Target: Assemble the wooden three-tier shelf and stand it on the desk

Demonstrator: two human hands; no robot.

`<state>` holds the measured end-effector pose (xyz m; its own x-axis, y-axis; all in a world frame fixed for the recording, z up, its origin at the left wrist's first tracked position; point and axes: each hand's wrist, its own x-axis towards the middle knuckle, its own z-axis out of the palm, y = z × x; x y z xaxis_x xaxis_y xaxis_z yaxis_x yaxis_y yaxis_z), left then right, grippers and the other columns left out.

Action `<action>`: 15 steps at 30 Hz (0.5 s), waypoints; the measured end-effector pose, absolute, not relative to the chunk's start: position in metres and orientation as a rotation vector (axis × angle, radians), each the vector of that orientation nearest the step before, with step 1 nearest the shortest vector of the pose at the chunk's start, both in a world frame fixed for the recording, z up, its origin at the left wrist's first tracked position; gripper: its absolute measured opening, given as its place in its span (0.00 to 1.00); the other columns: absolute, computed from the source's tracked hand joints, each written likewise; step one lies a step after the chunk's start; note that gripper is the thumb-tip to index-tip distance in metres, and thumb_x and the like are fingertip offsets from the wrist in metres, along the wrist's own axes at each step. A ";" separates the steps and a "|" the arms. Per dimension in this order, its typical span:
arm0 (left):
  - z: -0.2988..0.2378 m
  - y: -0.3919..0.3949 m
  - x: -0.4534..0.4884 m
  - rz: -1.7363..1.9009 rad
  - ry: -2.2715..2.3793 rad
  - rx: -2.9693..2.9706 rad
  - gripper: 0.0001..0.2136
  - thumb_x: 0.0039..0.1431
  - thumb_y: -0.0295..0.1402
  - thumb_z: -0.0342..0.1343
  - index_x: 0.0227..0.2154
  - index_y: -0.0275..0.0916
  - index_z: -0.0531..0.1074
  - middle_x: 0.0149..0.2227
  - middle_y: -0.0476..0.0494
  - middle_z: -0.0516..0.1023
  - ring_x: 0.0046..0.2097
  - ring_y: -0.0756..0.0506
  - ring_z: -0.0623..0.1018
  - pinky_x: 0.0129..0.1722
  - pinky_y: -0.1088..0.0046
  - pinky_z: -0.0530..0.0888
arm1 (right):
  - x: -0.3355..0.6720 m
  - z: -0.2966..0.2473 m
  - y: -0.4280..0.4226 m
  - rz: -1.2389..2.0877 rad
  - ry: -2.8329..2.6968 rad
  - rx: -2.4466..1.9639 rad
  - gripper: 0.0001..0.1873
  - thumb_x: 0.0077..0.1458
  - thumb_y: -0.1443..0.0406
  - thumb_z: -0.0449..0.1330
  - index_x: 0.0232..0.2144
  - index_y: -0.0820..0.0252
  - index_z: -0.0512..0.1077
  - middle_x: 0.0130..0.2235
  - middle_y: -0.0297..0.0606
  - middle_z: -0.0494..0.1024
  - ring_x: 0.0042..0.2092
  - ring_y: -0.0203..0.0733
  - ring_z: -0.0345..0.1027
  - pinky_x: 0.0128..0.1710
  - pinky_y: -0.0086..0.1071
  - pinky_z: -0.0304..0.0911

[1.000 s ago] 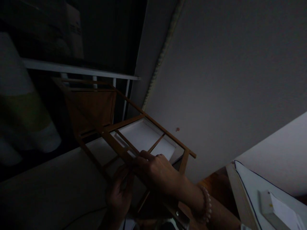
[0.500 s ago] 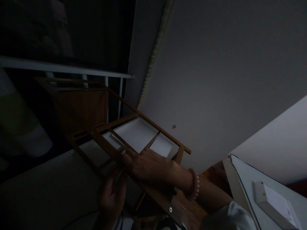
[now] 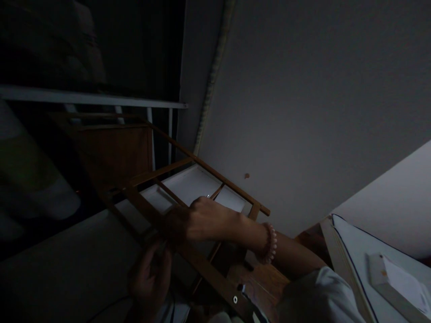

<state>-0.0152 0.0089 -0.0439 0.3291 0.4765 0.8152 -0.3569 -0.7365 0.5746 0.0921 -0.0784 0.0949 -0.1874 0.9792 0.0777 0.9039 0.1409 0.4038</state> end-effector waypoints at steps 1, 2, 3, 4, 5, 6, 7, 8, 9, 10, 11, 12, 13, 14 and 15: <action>-0.045 0.010 -0.016 1.506 0.099 1.911 0.10 0.52 0.23 0.51 0.39 0.34 0.67 0.36 0.40 0.74 0.39 0.48 0.75 0.36 0.76 0.74 | 0.097 0.101 -0.082 0.571 2.193 1.931 0.11 0.60 0.68 0.43 0.31 0.64 0.64 0.26 0.35 0.67 0.23 0.30 0.57 0.21 0.29 0.47; -0.046 0.011 -0.018 1.522 0.089 1.942 0.10 0.52 0.22 0.51 0.38 0.34 0.67 0.35 0.41 0.73 0.38 0.48 0.75 0.36 0.77 0.74 | 0.103 0.108 -0.087 0.600 2.161 2.032 0.12 0.60 0.67 0.43 0.32 0.65 0.65 0.26 0.35 0.68 0.24 0.29 0.58 0.22 0.28 0.48; -0.047 0.013 -0.021 1.531 0.083 1.967 0.10 0.51 0.22 0.51 0.38 0.33 0.68 0.35 0.41 0.73 0.38 0.49 0.74 0.36 0.77 0.73 | 0.110 0.115 -0.094 0.634 2.109 2.160 0.13 0.61 0.66 0.43 0.32 0.65 0.65 0.26 0.36 0.69 0.24 0.29 0.59 0.22 0.27 0.50; -0.046 0.016 -0.026 1.529 0.086 1.983 0.10 0.51 0.21 0.51 0.37 0.33 0.68 0.35 0.41 0.73 0.38 0.49 0.74 0.36 0.77 0.73 | 0.118 0.121 -0.102 0.667 2.042 2.303 0.14 0.61 0.64 0.43 0.32 0.66 0.66 0.26 0.36 0.69 0.24 0.29 0.60 0.23 0.26 0.51; -0.044 0.020 -0.032 1.535 0.095 1.983 0.10 0.51 0.20 0.51 0.37 0.34 0.68 0.34 0.41 0.73 0.37 0.49 0.74 0.35 0.76 0.73 | 0.127 0.126 -0.111 0.684 1.970 2.444 0.15 0.61 0.63 0.43 0.32 0.67 0.66 0.26 0.37 0.70 0.24 0.28 0.60 0.23 0.25 0.52; -0.038 0.025 -0.038 1.510 0.104 1.993 0.11 0.51 0.20 0.50 0.38 0.34 0.68 0.35 0.41 0.73 0.37 0.49 0.73 0.34 0.75 0.72 | 0.137 0.130 -0.120 0.690 1.895 2.576 0.15 0.60 0.63 0.44 0.32 0.67 0.66 0.26 0.37 0.71 0.24 0.28 0.61 0.24 0.24 0.52; -0.029 0.030 -0.045 1.490 0.116 1.997 0.12 0.51 0.20 0.49 0.39 0.35 0.68 0.35 0.42 0.72 0.37 0.48 0.73 0.33 0.74 0.72 | 0.146 0.131 -0.130 0.676 1.829 2.693 0.14 0.59 0.62 0.45 0.32 0.67 0.67 0.27 0.37 0.72 0.24 0.28 0.61 0.24 0.24 0.53; -0.016 0.037 -0.050 1.505 0.103 2.001 0.13 0.51 0.21 0.49 0.40 0.37 0.68 0.35 0.42 0.73 0.36 0.48 0.73 0.31 0.72 0.72 | 0.155 0.131 -0.140 0.649 1.764 2.798 0.14 0.59 0.62 0.46 0.31 0.67 0.67 0.28 0.38 0.72 0.24 0.29 0.62 0.25 0.24 0.54; 0.001 0.043 -0.052 1.380 0.085 2.080 0.15 0.52 0.22 0.48 0.42 0.39 0.67 0.38 0.42 0.72 0.38 0.47 0.73 0.33 0.69 0.72 | 0.164 0.128 -0.149 0.617 1.703 2.891 0.14 0.58 0.62 0.47 0.31 0.66 0.67 0.28 0.39 0.73 0.24 0.29 0.63 0.25 0.24 0.55; 0.020 0.049 -0.051 1.459 0.069 2.064 0.14 0.53 0.23 0.48 0.42 0.41 0.68 0.37 0.44 0.73 0.37 0.46 0.72 0.32 0.68 0.71 | 0.171 0.124 -0.157 0.582 1.645 2.969 0.14 0.58 0.61 0.47 0.31 0.66 0.68 0.28 0.39 0.73 0.25 0.30 0.64 0.26 0.24 0.55; 0.040 0.054 -0.044 1.517 0.014 2.062 0.13 0.53 0.25 0.48 0.41 0.42 0.69 0.36 0.46 0.73 0.36 0.47 0.73 0.33 0.67 0.71 | 0.178 0.118 -0.164 0.554 1.578 3.036 0.15 0.58 0.61 0.47 0.31 0.66 0.68 0.29 0.40 0.73 0.26 0.31 0.65 0.27 0.25 0.56; 0.061 0.057 -0.033 1.462 -0.098 2.146 0.12 0.53 0.26 0.49 0.40 0.43 0.70 0.36 0.47 0.74 0.37 0.47 0.73 0.36 0.67 0.71 | 0.183 0.112 -0.170 0.528 1.519 3.085 0.15 0.58 0.61 0.47 0.31 0.66 0.68 0.29 0.40 0.73 0.27 0.33 0.65 0.27 0.25 0.56; 0.079 0.058 -0.016 1.423 -0.272 2.229 0.11 0.53 0.26 0.50 0.39 0.42 0.70 0.35 0.48 0.74 0.36 0.47 0.73 0.37 0.68 0.71 | 0.187 0.106 -0.174 0.508 1.470 3.120 0.15 0.58 0.61 0.47 0.31 0.65 0.68 0.29 0.41 0.73 0.28 0.34 0.66 0.28 0.26 0.56; 0.095 0.057 0.006 1.334 -0.466 2.286 0.10 0.53 0.26 0.50 0.38 0.42 0.70 0.35 0.48 0.74 0.37 0.48 0.74 0.38 0.70 0.72 | 0.190 0.099 -0.176 0.490 1.434 3.142 0.15 0.59 0.61 0.46 0.31 0.65 0.68 0.30 0.42 0.74 0.29 0.35 0.67 0.29 0.26 0.56; 0.106 0.054 0.030 1.206 -0.637 2.319 0.09 0.54 0.26 0.49 0.37 0.41 0.71 0.34 0.48 0.74 0.38 0.48 0.74 0.38 0.71 0.72 | 0.191 0.093 -0.177 0.469 1.407 3.156 0.15 0.59 0.61 0.46 0.32 0.65 0.68 0.30 0.43 0.74 0.30 0.35 0.67 0.30 0.27 0.56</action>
